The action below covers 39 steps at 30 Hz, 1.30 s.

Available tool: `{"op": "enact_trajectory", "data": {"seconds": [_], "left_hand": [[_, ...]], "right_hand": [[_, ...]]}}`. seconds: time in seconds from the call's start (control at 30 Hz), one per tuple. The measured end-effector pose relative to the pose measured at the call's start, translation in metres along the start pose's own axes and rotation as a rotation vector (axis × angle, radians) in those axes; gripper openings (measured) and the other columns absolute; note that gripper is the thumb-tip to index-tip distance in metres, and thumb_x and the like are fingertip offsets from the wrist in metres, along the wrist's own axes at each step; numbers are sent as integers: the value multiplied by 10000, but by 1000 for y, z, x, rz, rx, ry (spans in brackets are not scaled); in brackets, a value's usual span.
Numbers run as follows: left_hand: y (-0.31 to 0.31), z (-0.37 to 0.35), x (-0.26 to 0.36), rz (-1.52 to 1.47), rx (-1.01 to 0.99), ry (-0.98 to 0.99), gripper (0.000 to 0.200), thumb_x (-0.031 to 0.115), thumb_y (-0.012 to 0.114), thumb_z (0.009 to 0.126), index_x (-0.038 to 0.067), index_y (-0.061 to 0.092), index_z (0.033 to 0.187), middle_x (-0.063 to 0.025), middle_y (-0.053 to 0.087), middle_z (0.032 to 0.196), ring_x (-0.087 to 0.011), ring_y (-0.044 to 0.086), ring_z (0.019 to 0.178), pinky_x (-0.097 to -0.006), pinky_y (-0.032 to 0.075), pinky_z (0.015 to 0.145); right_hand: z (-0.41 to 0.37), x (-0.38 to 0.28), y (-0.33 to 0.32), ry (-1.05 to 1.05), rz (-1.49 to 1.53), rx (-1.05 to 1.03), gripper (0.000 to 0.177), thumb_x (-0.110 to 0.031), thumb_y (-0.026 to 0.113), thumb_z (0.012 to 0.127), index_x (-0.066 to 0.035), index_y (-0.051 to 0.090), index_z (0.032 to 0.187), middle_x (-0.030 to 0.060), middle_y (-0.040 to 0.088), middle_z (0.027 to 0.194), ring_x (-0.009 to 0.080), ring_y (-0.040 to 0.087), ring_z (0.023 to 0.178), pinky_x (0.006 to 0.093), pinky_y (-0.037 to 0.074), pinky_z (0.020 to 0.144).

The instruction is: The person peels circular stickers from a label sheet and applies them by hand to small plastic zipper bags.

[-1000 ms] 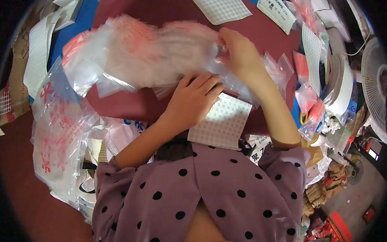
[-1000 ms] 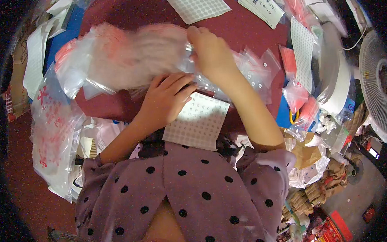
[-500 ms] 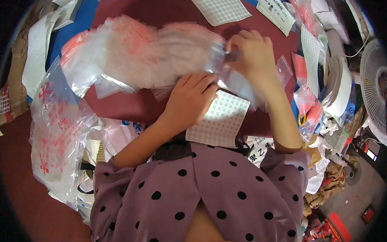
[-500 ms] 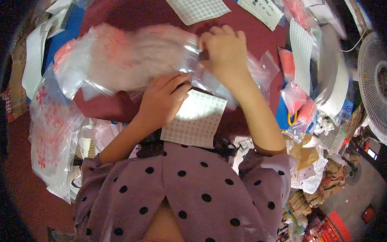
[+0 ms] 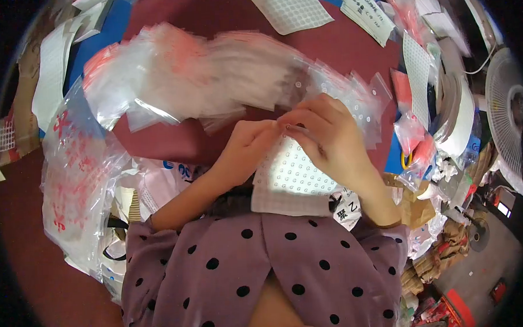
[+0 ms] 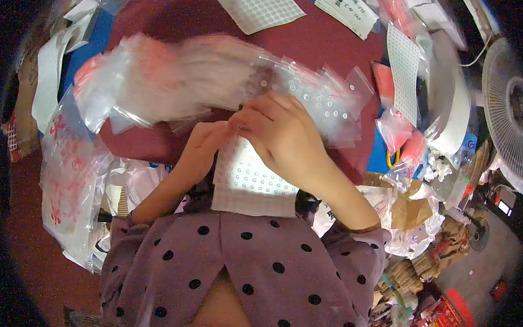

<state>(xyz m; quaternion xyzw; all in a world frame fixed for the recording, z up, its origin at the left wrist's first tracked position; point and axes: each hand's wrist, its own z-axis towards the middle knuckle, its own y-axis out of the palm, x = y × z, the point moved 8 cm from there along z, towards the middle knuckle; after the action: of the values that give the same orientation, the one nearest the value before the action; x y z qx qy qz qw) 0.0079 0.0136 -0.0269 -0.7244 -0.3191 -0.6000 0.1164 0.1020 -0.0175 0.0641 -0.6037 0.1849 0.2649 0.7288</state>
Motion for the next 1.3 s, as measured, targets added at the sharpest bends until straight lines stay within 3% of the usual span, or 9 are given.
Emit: {"op": "enact_trajectory", "data": {"seconds": [0.03, 0.17, 0.37, 0.43, 0.57, 0.63, 0.87, 1.17, 1.3], "left_hand": [[1, 0, 5, -1, -1, 91, 270, 171, 465, 912, -75, 529, 822, -49, 479, 601, -55, 415, 624, -256, 359, 546], [7, -3, 5, 15, -38, 72, 284, 167, 430, 915, -83, 514, 810, -56, 474, 595, -69, 413, 612, -276, 354, 539], [1, -8, -2, 33, -25, 78, 299, 170, 412, 905, -86, 559, 858, -64, 550, 639, -83, 461, 617, -278, 374, 551], [0, -11, -13, -195, 13, -120, 315, 186, 413, 902, -70, 594, 875, -27, 581, 680, -78, 486, 635, -269, 393, 563], [-8, -15, -2, -190, 92, -45, 318, 194, 412, 904, -52, 611, 875, 5, 581, 710, -71, 491, 649, -255, 403, 574], [-13, -22, 12, -192, 148, -118, 327, 203, 404, 911, -53, 602, 870, -6, 581, 716, -63, 491, 658, -247, 403, 579], [-26, -19, -5, -186, 183, -57, 321, 204, 405, 927, -43, 562, 795, 7, 551, 692, -40, 469, 654, -235, 394, 564], [-33, -16, -1, -15, 221, 5, 320, 189, 420, 935, -43, 522, 741, 28, 479, 602, -29, 417, 575, -241, 343, 481], [-32, -13, 9, -17, 236, 43, 293, 165, 434, 920, -49, 513, 737, 25, 454, 579, -27, 390, 559, -241, 324, 471]], "right_hand": [[-4, -2, 1, 6, -4, 4, 173, -66, 663, 705, -52, 632, 875, 99, 580, 848, 289, 553, 779, 380, 446, 686], [-16, -2, 2, 33, -5, 89, 184, -47, 661, 691, -61, 636, 873, 87, 578, 846, 264, 542, 755, 361, 433, 661], [-33, -28, 11, -135, -346, 204, 233, -52, 676, 657, -83, 651, 887, 38, 595, 880, 229, 550, 772, 332, 422, 660], [-37, -35, 17, -233, -453, 206, 287, -120, 619, 632, -66, 634, 913, 47, 575, 939, 197, 542, 855, 336, 411, 720], [-23, -25, 19, -171, -306, 165, 292, -127, 611, 643, -71, 625, 929, 45, 582, 955, 190, 545, 861, 327, 403, 721], [-19, -28, 21, -232, -313, 165, 287, -131, 617, 648, -82, 621, 931, 31, 593, 954, 187, 545, 857, 319, 394, 716], [-17, -37, 24, -355, -354, 163, 274, -146, 619, 653, -91, 615, 921, 19, 612, 967, 180, 547, 849, 313, 390, 713], [-9, -35, 23, -240, -367, 179, 243, -170, 622, 639, -111, 618, 875, 15, 632, 985, 167, 552, 840, 307, 377, 711], [-3, -28, 20, -162, -211, 184, 204, -118, 679, 637, -108, 609, 828, 16, 631, 952, 172, 566, 805, 302, 390, 697]]}}
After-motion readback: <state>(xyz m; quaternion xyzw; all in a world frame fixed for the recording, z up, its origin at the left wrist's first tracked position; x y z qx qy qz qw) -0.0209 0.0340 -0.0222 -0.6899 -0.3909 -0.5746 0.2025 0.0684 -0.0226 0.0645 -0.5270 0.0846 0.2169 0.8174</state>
